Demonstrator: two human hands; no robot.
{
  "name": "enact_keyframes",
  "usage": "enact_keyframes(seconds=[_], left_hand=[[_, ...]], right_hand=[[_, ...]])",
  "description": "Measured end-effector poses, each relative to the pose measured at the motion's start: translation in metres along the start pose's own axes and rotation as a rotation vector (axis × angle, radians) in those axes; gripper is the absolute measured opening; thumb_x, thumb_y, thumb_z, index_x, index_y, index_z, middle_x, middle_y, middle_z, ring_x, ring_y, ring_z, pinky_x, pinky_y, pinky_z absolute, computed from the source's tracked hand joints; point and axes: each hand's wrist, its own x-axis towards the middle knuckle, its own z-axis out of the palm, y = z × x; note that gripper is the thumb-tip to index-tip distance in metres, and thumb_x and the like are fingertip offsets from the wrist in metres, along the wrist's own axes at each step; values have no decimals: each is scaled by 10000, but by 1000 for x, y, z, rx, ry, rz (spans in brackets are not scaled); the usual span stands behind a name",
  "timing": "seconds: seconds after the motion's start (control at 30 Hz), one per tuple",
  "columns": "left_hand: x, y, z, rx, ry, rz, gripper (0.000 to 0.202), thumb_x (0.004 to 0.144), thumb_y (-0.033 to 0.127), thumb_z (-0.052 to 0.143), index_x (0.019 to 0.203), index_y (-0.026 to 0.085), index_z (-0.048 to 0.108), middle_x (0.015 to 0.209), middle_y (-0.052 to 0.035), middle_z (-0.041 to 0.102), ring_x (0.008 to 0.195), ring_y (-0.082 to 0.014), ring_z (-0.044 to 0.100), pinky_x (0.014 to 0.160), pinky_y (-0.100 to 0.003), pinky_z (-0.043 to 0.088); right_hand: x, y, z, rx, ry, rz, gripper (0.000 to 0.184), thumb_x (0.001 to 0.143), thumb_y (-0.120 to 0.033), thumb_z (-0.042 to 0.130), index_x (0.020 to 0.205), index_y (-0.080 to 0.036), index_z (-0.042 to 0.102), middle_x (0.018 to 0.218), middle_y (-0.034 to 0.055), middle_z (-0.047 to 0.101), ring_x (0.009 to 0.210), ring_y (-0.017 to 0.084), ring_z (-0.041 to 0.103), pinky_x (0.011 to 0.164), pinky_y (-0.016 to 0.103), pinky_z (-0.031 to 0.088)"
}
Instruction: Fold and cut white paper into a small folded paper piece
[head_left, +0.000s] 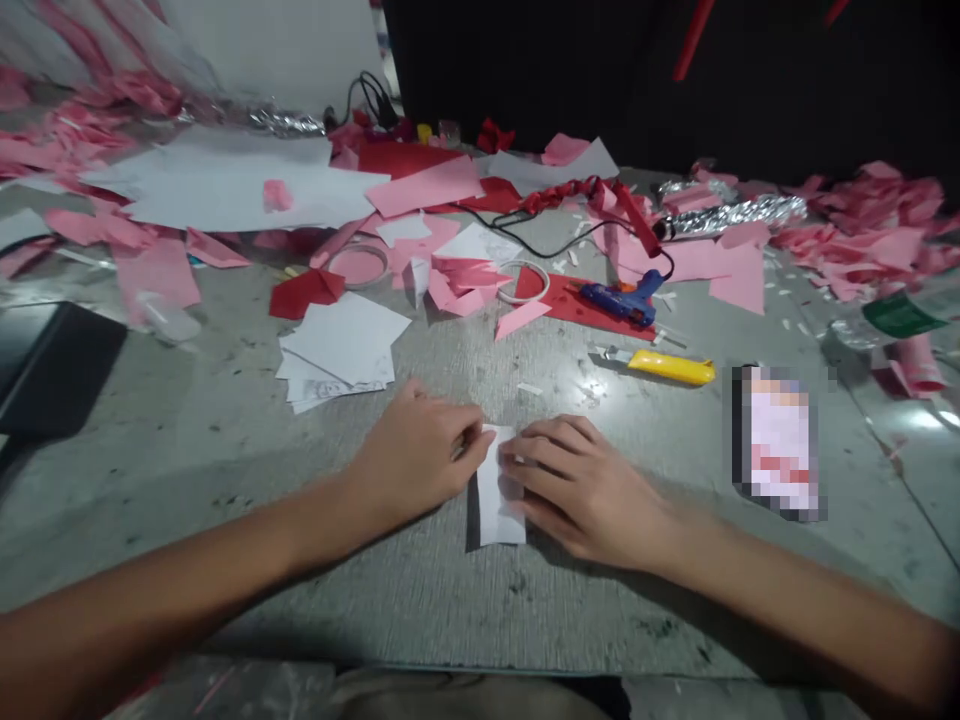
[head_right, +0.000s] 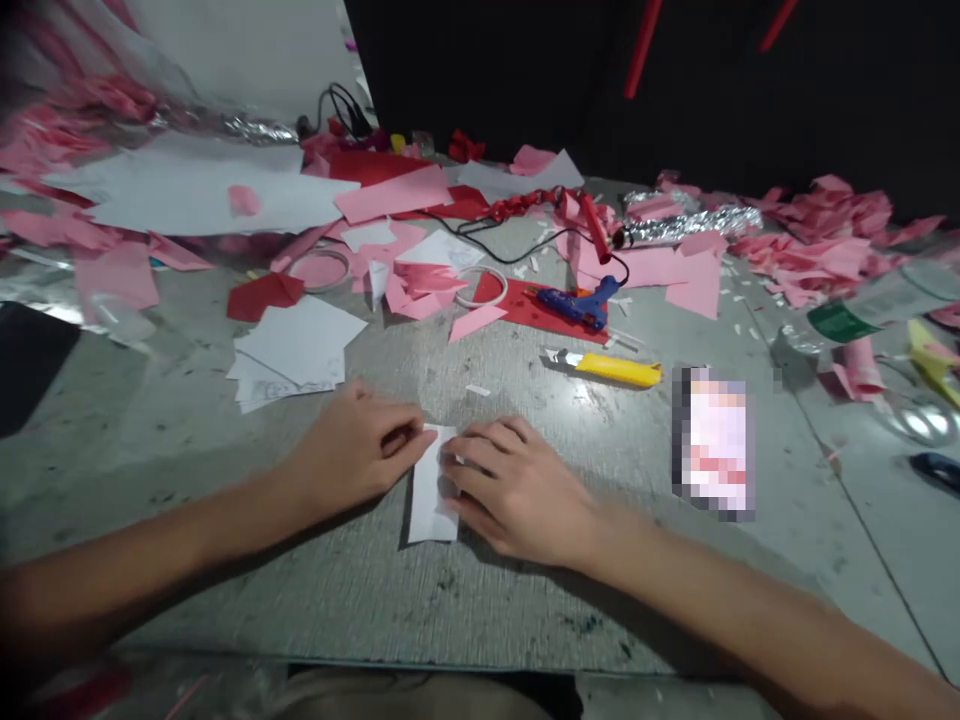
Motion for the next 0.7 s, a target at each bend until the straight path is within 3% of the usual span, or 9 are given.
enact_keyframes(seconds=[0.2, 0.4, 0.47, 0.7], left_hand=[[-3, -5, 1, 116, 80, 127, 273, 1040, 303, 528, 799, 199, 604, 662, 29, 642, 616, -157, 531, 804, -396, 285], [1, -8, 2, 139, 93, 159, 236, 1020, 290, 553, 801, 211, 593, 637, 34, 607, 612, -172, 546, 768, -408, 284], [1, -8, 2, 139, 109, 180, 210, 1033, 272, 561, 838, 211, 613, 677, 33, 640, 634, -175, 569, 778, -419, 300], [-9, -13, 0, 225, 149, 447, 67, 1044, 158, 622, 1010, 177, 678, 963, -17, 778, 829, -184, 667, 815, -388, 407]], right_hand=[[-1, 2, 1, -20, 43, 11, 262, 1079, -341, 617, 1256, -170, 708, 1388, 85, 736, 1338, 308, 588, 1152, 537, 425], [-4, 4, 5, -1, 27, 19, 318, 1080, -343, 615, 1352, -190, 678, 1451, 82, 717, 1403, 307, 580, 1221, 560, 392], [-3, 5, 5, 13, 18, 25, 313, 1086, -341, 608, 1353, -195, 677, 1453, 73, 719, 1379, 292, 606, 1226, 544, 391], [-2, 6, 4, 27, 20, 26, 312, 1089, -334, 605, 1352, -182, 676, 1456, 63, 719, 1366, 276, 621, 1224, 527, 388]])
